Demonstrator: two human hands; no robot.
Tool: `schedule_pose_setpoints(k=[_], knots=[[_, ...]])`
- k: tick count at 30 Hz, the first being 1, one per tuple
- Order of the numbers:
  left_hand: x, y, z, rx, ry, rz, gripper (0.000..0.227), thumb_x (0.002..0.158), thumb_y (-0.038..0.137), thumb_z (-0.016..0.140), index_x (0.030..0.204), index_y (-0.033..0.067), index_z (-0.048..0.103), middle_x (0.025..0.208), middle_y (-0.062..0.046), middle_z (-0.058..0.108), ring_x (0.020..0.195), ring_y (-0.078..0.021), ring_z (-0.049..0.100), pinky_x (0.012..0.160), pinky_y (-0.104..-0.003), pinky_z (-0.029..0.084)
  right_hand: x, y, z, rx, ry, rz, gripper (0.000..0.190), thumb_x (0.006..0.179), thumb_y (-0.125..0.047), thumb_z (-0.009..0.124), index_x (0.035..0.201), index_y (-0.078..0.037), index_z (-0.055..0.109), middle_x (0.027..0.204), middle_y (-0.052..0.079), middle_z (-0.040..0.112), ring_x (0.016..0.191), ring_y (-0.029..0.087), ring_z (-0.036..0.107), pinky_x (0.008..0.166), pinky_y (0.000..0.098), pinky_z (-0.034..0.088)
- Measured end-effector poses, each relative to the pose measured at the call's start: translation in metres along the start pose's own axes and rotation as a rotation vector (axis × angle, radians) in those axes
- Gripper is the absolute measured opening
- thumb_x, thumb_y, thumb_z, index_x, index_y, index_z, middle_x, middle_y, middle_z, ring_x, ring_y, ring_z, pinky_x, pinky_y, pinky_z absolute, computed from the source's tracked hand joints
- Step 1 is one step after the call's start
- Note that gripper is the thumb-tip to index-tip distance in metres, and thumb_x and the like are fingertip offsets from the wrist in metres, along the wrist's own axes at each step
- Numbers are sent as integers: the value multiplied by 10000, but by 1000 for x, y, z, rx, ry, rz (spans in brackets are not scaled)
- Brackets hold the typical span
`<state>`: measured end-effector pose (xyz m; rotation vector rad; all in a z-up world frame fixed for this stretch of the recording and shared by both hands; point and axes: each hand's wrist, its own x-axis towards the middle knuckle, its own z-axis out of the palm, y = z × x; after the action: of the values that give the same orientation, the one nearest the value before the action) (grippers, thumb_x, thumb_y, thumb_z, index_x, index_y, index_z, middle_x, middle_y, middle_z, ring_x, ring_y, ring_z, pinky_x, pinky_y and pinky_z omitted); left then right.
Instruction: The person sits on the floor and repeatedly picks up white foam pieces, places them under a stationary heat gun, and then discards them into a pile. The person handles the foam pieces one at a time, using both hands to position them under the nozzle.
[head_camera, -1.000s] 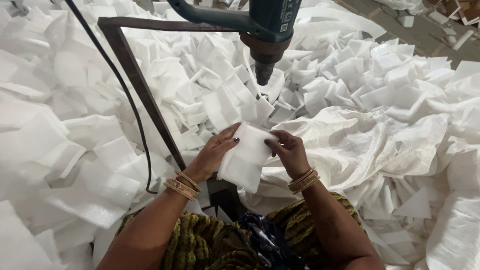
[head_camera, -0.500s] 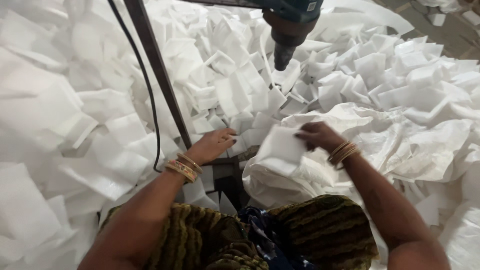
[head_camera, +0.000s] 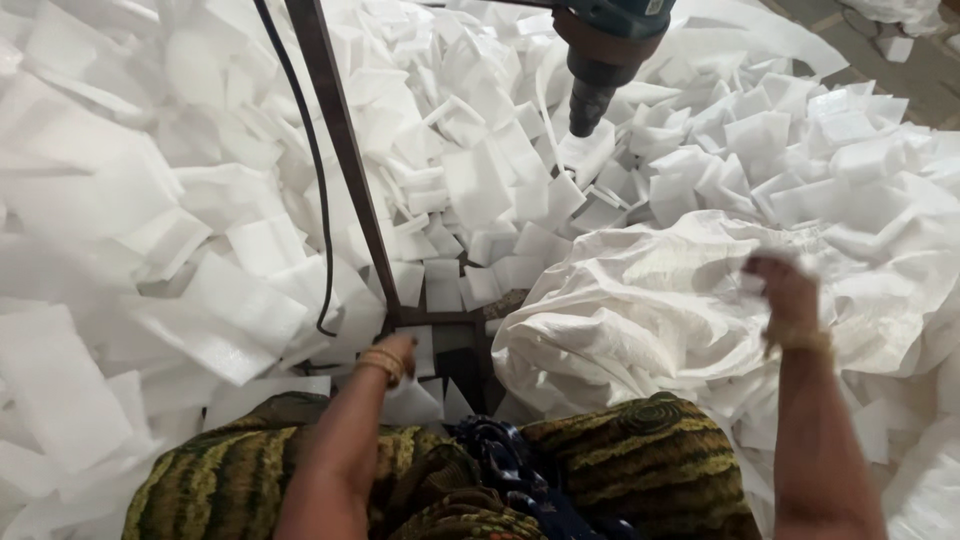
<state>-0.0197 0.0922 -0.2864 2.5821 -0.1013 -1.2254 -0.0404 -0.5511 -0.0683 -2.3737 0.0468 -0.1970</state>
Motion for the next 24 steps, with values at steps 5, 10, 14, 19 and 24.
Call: schedule_pose_setpoints(k=[5,10,14,19,24], knots=[[-7,-23,44,669,-249,128,637,999,229,549,1593,299,328,1657,-34,307,1452,-358,423,1206,-542,330,-143,19,78,-40,57,711,322,1012,-292,666,1217,-54,738,1149,194,751,978,299,680,949,461,562],[-22,3,37,724,-276,81,895,964,283,710,1648,380,141,1708,-92,152,1505,-402,302,1195,-586,332,-178,15,81,-153,0,835,335,1007,-313,655,1225,-72,736,1152,178,750,971,296,685,942,452,569],[-35,37,48,454,-105,137,1000,913,165,820,1622,418,162,1691,-42,205,1570,-366,160,1171,-698,300,-174,7,54,-189,-29,841,346,1002,-330,646,1231,-86,733,1155,166,749,964,294,688,937,445,575],[-11,46,61,430,-10,154,697,1015,7,556,1561,403,379,1550,-56,473,1391,-348,493,1114,-792,308,-208,9,64,-225,-45,857,359,997,-351,634,1238,-104,731,1159,150,748,956,292,693,931,437,582],[10,38,44,-11,255,143,375,1063,122,468,1394,268,569,1297,-116,676,1186,-366,642,1064,-646,431,-205,8,73,-248,-60,847,373,991,-373,623,1246,-121,728,1162,135,747,949,290,698,924,428,588]])
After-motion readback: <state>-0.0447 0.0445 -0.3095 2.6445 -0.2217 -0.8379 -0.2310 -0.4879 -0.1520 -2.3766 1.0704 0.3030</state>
